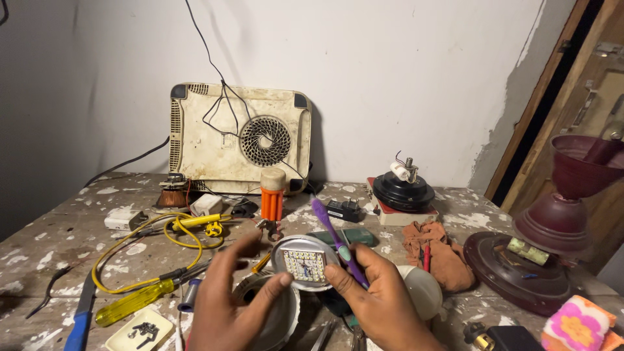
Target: The person tests an LED bulb with a multimeter, then uses a screwdriver and tweezers to work on the LED board inside the bulb housing. They brush the board with a toothbrush, separate the bulb's base and cover, and press the bulb parts back together.
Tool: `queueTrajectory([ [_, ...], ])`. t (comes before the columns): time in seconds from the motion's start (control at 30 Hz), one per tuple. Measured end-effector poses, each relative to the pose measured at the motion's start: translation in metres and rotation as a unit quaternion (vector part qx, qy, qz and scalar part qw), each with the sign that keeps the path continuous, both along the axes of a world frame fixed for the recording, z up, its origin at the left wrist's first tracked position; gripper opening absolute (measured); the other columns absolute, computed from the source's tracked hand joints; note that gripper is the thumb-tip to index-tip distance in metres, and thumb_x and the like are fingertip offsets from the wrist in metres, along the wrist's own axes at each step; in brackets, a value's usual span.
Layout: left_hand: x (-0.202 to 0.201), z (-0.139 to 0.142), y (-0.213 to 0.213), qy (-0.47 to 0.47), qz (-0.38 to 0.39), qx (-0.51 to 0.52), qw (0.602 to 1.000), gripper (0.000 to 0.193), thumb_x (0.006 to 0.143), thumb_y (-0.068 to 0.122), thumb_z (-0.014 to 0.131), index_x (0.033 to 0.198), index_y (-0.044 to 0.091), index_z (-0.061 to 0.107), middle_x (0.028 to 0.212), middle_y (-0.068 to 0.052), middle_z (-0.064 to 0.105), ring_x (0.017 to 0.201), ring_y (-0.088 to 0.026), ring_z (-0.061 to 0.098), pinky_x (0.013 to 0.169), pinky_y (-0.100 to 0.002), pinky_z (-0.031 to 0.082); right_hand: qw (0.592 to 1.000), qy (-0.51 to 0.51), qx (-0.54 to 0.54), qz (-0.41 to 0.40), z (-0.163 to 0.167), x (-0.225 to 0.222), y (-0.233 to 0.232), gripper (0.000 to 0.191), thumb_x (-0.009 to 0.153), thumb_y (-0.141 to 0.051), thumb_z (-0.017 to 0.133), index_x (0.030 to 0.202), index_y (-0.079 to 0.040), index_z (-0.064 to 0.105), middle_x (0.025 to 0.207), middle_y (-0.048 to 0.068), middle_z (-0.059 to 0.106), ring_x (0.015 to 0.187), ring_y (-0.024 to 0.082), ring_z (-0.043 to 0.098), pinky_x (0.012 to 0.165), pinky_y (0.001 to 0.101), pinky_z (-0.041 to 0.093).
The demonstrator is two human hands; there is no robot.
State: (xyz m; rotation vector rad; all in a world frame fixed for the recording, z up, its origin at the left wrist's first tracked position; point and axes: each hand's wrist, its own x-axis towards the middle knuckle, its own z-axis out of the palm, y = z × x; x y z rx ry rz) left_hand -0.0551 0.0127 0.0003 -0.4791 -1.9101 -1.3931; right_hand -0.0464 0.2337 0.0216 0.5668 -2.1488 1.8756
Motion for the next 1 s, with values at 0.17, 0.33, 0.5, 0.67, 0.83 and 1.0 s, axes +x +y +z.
queueTrajectory([
  [0.17,0.008,0.011,-0.004,0.142,0.043,-0.015,0.989,0.048,0.074,0.017,0.085,0.119,0.006,0.072,0.115,-0.01,0.073,0.112,-0.026,0.068,0.097,-0.038,0.05,0.986,0.066,0.143,-0.063,0.006,0.004,0.007,0.02,0.093,-0.021,0.073,0.096,-0.002,0.069,0.073,-0.001,0.062,0.066,0.004,0.049,0.054,0.0268,0.041],
  [0.33,0.015,0.014,-0.003,0.124,-0.005,-0.031,0.992,0.029,0.073,0.01,0.085,0.102,0.009,0.08,0.095,-0.004,0.077,0.094,-0.021,0.07,0.084,-0.034,0.053,0.966,0.149,0.205,-0.048,0.01,0.007,0.011,0.019,0.093,-0.023,0.073,0.094,-0.004,0.069,0.072,-0.002,0.062,0.065,0.005,0.052,0.054,0.0259,0.042],
  [0.5,0.015,0.015,-0.005,0.157,0.002,-0.025,0.987,0.025,0.068,0.004,0.085,0.093,0.008,0.078,0.085,-0.003,0.074,0.083,-0.019,0.07,0.074,-0.032,0.053,0.968,0.135,0.205,-0.057,0.013,0.008,0.014,0.034,0.099,-0.023,0.073,0.129,-0.009,0.067,0.072,0.003,0.052,0.065,0.01,0.044,0.057,0.0295,0.036],
  [0.67,0.015,0.013,-0.007,0.128,0.032,0.026,0.991,0.027,0.068,-0.002,0.085,0.092,0.007,0.079,0.082,-0.003,0.073,0.078,-0.017,0.069,0.07,-0.03,0.053,0.949,0.224,0.219,-0.024,0.014,0.013,0.007,0.026,0.103,-0.026,0.058,0.112,-0.004,0.068,0.085,0.003,0.054,0.074,0.011,0.051,0.063,0.0284,0.044],
  [0.83,0.016,0.014,-0.008,0.13,0.059,0.032,0.989,0.031,0.066,-0.006,0.082,0.094,0.007,0.079,0.082,-0.003,0.072,0.077,-0.016,0.069,0.067,-0.029,0.053,0.962,0.131,0.237,-0.037,0.013,0.019,0.001,0.024,0.102,-0.024,0.057,0.104,-0.004,0.07,0.076,-0.001,0.06,0.07,0.008,0.055,0.063,0.0273,0.044],
  [1.0,0.018,0.014,-0.009,0.132,0.074,0.041,0.988,0.027,0.068,-0.006,0.082,0.093,0.006,0.078,0.082,-0.003,0.072,0.077,-0.015,0.07,0.068,-0.028,0.054,0.98,0.084,0.169,-0.07,0.017,0.015,0.001,0.027,0.102,-0.022,0.055,0.098,-0.003,0.074,0.064,-0.003,0.05,0.063,0.006,0.044,0.055,0.0266,0.037],
])
